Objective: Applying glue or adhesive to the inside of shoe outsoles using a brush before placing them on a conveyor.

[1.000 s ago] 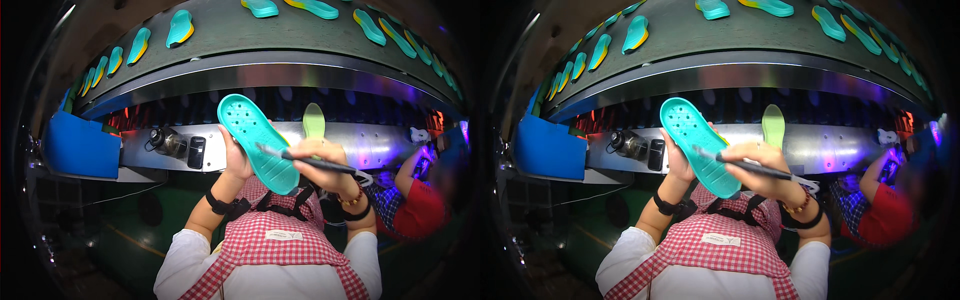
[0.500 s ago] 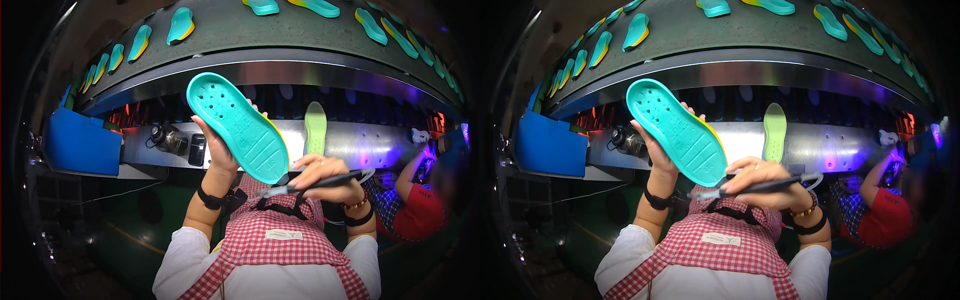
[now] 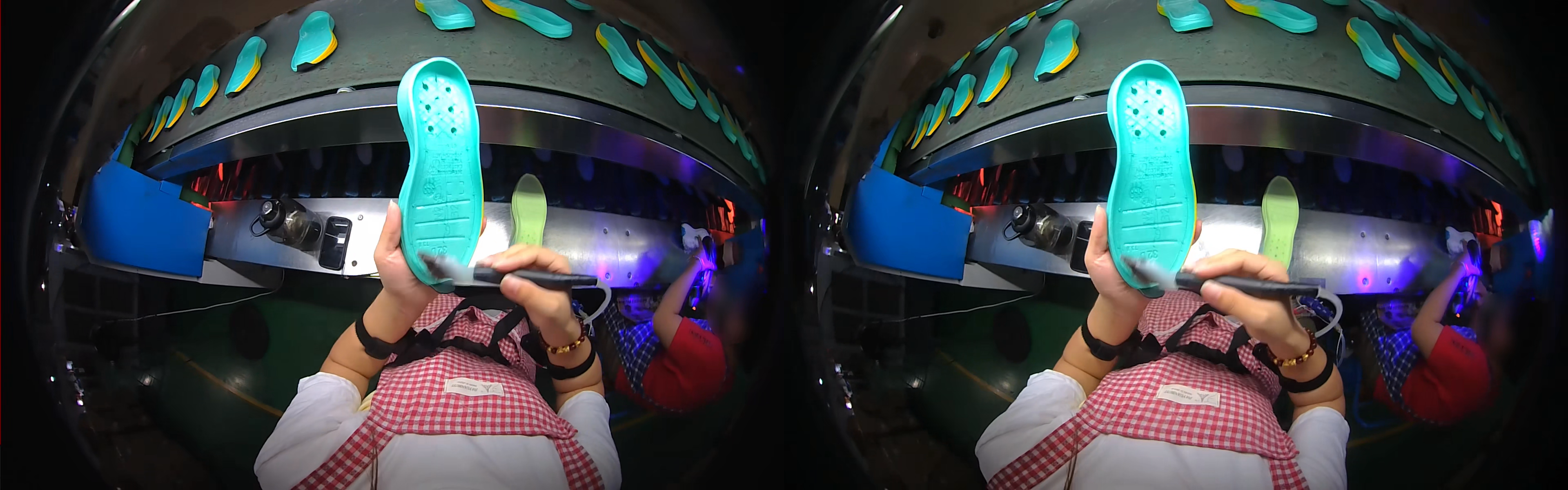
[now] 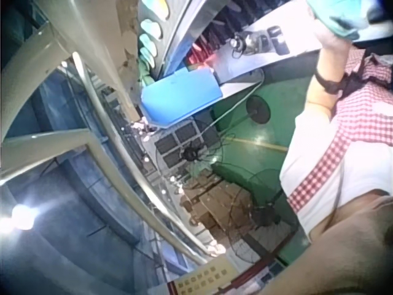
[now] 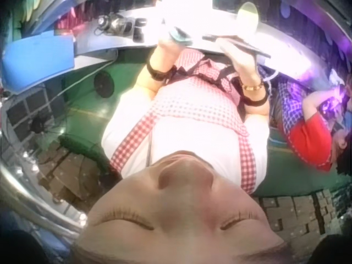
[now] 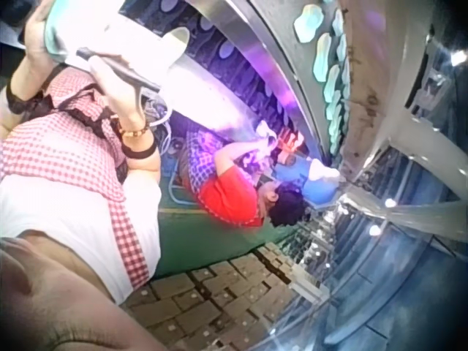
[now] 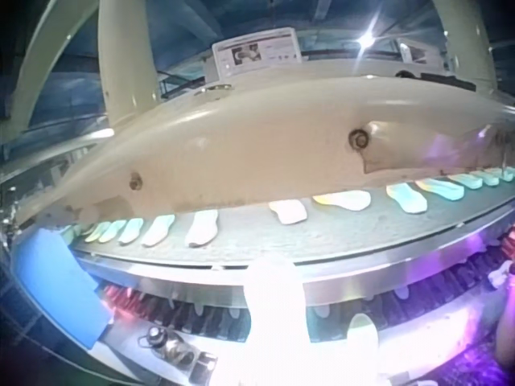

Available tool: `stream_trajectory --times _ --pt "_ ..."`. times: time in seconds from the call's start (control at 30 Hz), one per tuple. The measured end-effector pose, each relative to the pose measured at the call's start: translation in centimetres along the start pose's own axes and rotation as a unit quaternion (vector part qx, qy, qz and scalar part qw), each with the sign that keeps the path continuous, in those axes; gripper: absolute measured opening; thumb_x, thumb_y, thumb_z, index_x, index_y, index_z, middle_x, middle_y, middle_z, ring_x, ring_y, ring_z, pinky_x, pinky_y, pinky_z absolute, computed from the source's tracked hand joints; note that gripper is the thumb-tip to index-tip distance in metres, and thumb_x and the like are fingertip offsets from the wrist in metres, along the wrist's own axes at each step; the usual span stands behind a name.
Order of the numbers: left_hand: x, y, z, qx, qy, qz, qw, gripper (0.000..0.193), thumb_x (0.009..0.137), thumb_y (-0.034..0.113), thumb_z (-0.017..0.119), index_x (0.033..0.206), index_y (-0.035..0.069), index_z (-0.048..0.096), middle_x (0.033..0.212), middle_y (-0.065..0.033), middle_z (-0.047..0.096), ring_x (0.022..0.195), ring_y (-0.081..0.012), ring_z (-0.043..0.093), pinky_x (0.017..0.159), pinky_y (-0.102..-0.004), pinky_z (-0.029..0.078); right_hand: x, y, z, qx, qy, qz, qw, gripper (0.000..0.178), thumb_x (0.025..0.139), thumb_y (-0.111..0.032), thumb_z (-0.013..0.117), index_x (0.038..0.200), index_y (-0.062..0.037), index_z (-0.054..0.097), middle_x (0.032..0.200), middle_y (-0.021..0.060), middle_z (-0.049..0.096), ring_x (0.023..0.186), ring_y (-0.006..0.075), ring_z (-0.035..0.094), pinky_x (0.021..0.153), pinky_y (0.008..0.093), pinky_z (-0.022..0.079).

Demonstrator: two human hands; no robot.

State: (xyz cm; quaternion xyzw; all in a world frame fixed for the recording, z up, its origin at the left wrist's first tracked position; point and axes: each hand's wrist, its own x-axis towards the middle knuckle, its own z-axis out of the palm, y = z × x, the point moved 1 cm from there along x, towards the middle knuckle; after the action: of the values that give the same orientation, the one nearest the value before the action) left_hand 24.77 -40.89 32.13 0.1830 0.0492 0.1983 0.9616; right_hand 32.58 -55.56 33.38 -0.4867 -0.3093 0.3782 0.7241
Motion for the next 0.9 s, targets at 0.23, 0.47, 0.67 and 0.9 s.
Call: stream_trajectory --times 0.23,0.47,0.67,0.9 --pt "0.5 0.1 -0.5 -0.018 -0.034 0.003 0.999 0.065 0.088 0.051 0.027 0.130 0.002 0.035 0.125 -0.0208 0.044 0.108 -0.0379 0.049 0.093 -0.0509 0.036 1.0 -1.5 -0.3 -0.023 -0.070 -0.019 0.997 0.016 0.073 0.002 0.062 0.089 0.0025 0.063 0.089 0.0147 0.064 0.084 0.0198 0.062 0.077 0.0294 0.048" --pt "0.6 0.5 -0.5 0.090 0.006 0.013 0.996 0.067 0.088 0.053 0.027 0.129 0.001 0.035 0.124 -0.0209 0.045 0.107 -0.0378 0.050 0.091 -0.0497 0.040 2.0 -2.7 -1.5 -0.220 -0.129 -0.137 0.957 0.015 0.071 0.000 0.064 0.086 0.0016 0.064 0.085 0.0132 0.065 0.080 0.0218 0.064 0.073 0.0298 0.050" --pt "1.3 0.9 -0.9 -0.064 -0.067 -0.109 0.990 0.066 0.088 0.051 0.027 0.131 0.001 0.033 0.129 -0.0223 0.040 0.111 -0.0414 0.045 0.094 -0.0587 0.031 -0.3 -2.6 -0.5 -0.222 -0.211 -0.125 0.944 0.018 0.069 0.000 0.067 0.087 0.0001 0.063 0.088 0.0129 0.065 0.083 0.0237 0.064 0.075 0.0316 0.050" --pt "1.3 0.3 -0.6 0.151 -0.047 -0.275 0.948 0.045 0.088 0.027 0.048 0.121 -0.003 0.044 0.110 -0.0139 0.056 0.095 -0.0217 0.058 0.086 -0.0340 0.046 1.4 -3.6 -3.0 -0.282 -0.340 -0.075 0.894 0.021 0.070 0.002 0.066 0.090 -0.0035 0.064 0.090 0.0114 0.065 0.085 0.0251 0.063 0.076 0.0330 0.049"
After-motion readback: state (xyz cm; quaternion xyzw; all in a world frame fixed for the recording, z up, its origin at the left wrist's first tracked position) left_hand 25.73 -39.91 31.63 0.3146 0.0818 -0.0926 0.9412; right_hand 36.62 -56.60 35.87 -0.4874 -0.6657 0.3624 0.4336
